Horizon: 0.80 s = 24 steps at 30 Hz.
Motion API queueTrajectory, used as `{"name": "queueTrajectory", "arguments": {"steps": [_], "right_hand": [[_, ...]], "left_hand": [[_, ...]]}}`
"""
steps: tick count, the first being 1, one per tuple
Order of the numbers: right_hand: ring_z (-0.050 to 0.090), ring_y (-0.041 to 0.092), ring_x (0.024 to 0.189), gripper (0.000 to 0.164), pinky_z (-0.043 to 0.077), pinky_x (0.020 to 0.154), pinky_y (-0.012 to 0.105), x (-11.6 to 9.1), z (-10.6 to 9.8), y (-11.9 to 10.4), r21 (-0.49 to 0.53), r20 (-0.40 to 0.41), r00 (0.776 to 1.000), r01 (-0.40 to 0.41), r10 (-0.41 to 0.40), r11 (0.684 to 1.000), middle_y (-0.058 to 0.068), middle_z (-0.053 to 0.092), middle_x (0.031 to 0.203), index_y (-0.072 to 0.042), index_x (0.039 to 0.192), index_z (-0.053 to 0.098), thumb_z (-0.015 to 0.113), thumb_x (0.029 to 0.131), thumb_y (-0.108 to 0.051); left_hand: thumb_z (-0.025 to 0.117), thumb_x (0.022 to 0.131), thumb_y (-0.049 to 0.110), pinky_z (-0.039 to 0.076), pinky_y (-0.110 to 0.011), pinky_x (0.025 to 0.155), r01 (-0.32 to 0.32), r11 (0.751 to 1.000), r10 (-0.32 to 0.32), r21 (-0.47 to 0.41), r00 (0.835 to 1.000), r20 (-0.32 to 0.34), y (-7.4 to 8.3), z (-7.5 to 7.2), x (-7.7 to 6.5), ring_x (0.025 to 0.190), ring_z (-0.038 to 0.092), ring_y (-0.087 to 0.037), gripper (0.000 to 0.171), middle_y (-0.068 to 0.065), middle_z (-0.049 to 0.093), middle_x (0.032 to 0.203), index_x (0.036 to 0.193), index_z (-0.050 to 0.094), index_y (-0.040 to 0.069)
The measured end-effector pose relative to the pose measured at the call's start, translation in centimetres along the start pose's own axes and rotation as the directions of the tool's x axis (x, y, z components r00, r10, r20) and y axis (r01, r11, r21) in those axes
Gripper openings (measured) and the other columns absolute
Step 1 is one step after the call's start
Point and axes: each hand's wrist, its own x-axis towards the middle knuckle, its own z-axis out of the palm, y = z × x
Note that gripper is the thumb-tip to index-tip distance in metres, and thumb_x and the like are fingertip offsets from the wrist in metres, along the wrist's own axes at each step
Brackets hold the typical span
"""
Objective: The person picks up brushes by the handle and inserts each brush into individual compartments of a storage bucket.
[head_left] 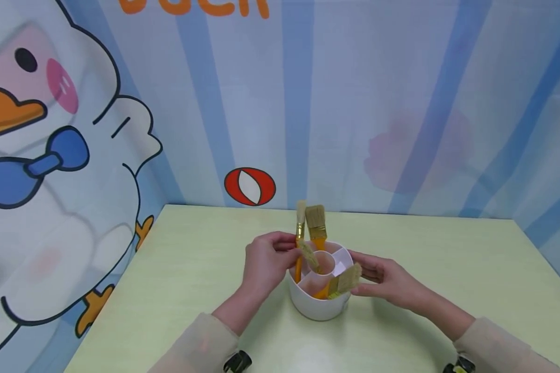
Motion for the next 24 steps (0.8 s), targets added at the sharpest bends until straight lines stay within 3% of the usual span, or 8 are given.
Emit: {"name": "queueTrajectory", "arguments": {"steps": [7, 14, 16, 19, 24], "right_hand": [[0.045, 0.050, 0.146, 0.079, 0.049, 0.110, 0.018, 0.1, 0.1, -0.1, -0.019, -0.021, 1.000, -0.001, 0.001, 1.000, 0.029, 0.041, 0.164, 0.007, 0.161, 0.038, 0.080, 0.098, -0.015], [0.046, 0.050, 0.147, 0.079, 0.049, 0.117, 0.041, 0.1, 0.1, -0.3, -0.028, -0.027, 0.999, -0.018, 0.017, 0.999, 0.028, 0.042, 0.164, 0.006, 0.161, 0.039, 0.080, 0.098, -0.016], [0.045, 0.050, 0.147, 0.079, 0.049, 0.117, 0.039, 0.1, 0.1, -0.3, -0.022, -0.025, 0.999, -0.024, 0.023, 0.999, 0.027, 0.041, 0.165, 0.006, 0.161, 0.039, 0.080, 0.098, -0.017], [0.043, 0.050, 0.149, 0.080, 0.049, 0.115, 0.027, 0.1, 0.1, -0.3, -0.005, -0.015, 1.000, -0.027, 0.027, 1.000, 0.028, 0.040, 0.165, 0.006, 0.162, 0.038, 0.080, 0.098, -0.017], [0.041, 0.049, 0.149, 0.079, 0.047, 0.110, 0.016, 0.0, 0.1, -0.2, 0.020, 0.001, 1.000, -0.007, 0.007, 1.000, 0.029, 0.038, 0.166, 0.007, 0.162, 0.037, 0.079, 0.099, -0.015]], "left_hand": [[0.082, 0.096, 0.010, 0.068, -0.031, 0.073, -0.049, 0.990, 0.047, 0.132, 0.999, 0.015, 0.4, 0.2, 0.2, 0.089, 0.078, -0.019, 0.021, -0.006, 0.081, 0.098, 0.117, 0.081, 0.006], [0.081, 0.097, 0.010, 0.066, -0.027, 0.068, -0.071, 0.968, 0.066, 0.243, 0.997, 0.031, 1.0, 0.3, 0.2, 0.084, 0.073, -0.017, 0.014, -0.003, 0.079, 0.093, 0.111, 0.083, 0.009], [0.080, 0.098, 0.010, 0.066, -0.026, 0.068, -0.071, 0.965, 0.064, 0.252, 0.997, 0.033, 1.1, 0.2, 0.1, 0.082, 0.071, -0.016, 0.013, -0.003, 0.079, 0.093, 0.111, 0.083, 0.009], [0.079, 0.099, 0.011, 0.066, -0.026, 0.068, -0.070, 0.973, 0.061, 0.221, 0.997, 0.046, 1.0, -0.1, 0.0, 0.079, 0.072, -0.015, 0.014, -0.004, 0.079, 0.094, 0.112, 0.083, 0.007], [0.078, 0.099, 0.010, 0.068, -0.031, 0.071, -0.031, 0.998, 0.027, 0.050, 0.997, 0.071, 0.5, -1.0, -0.5, 0.084, 0.079, -0.022, 0.019, -0.010, 0.080, 0.102, 0.117, 0.081, 0.002]]}}
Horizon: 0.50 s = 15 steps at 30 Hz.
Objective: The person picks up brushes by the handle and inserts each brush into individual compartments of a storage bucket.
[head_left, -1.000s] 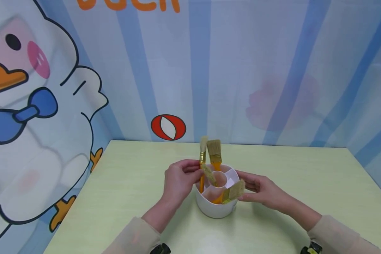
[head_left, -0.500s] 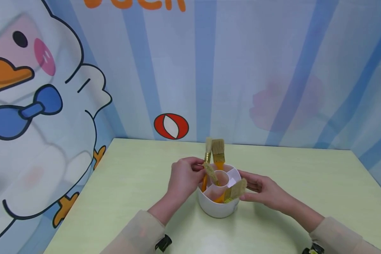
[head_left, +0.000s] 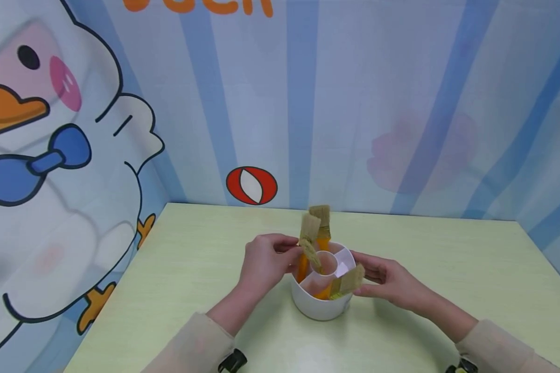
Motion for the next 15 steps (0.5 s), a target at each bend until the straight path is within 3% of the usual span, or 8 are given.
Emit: {"name": "queueTrajectory", "arguments": {"steps": [7, 12, 15], "right_hand": [[0.051, 0.024, 0.146, 0.080, 0.046, 0.110, 0.015, -0.5, -0.1, 0.0, -0.005, -0.013, 1.000, 0.015, -0.015, 1.000, 0.029, 0.040, 0.165, 0.006, 0.161, 0.038, 0.081, 0.097, -0.013], [0.049, 0.025, 0.148, 0.079, 0.045, 0.110, 0.014, -0.5, -0.3, -0.1, -0.032, -0.013, 1.000, -0.001, 0.000, 0.999, 0.026, 0.039, 0.166, 0.003, 0.162, 0.039, 0.080, 0.098, -0.016], [0.049, 0.023, 0.149, 0.077, 0.045, 0.112, 0.017, -0.6, -0.7, -0.3, -0.054, -0.009, 1.000, 0.012, -0.012, 0.998, 0.024, 0.039, 0.167, 0.003, 0.163, 0.039, 0.078, 0.099, -0.015]], "left_hand": [[0.079, 0.098, 0.010, 0.068, -0.035, 0.075, 0.049, 0.992, -0.046, -0.117, 0.999, 0.029, -0.5, -0.9, -0.8, 0.099, 0.079, -0.026, 0.028, -0.012, 0.079, 0.110, 0.125, 0.077, 0.001], [0.080, 0.097, 0.010, 0.068, -0.038, 0.079, 0.083, 0.984, -0.080, -0.160, 0.997, 0.020, -1.0, -1.9, -1.2, 0.103, 0.078, -0.026, 0.032, -0.012, 0.078, 0.115, 0.128, 0.077, 0.003], [0.081, 0.097, 0.012, 0.068, -0.038, 0.082, 0.083, 0.988, -0.082, -0.133, 0.997, 0.011, -1.2, -2.5, -1.3, 0.105, 0.078, -0.024, 0.035, -0.011, 0.078, 0.119, 0.131, 0.076, 0.006]]}}
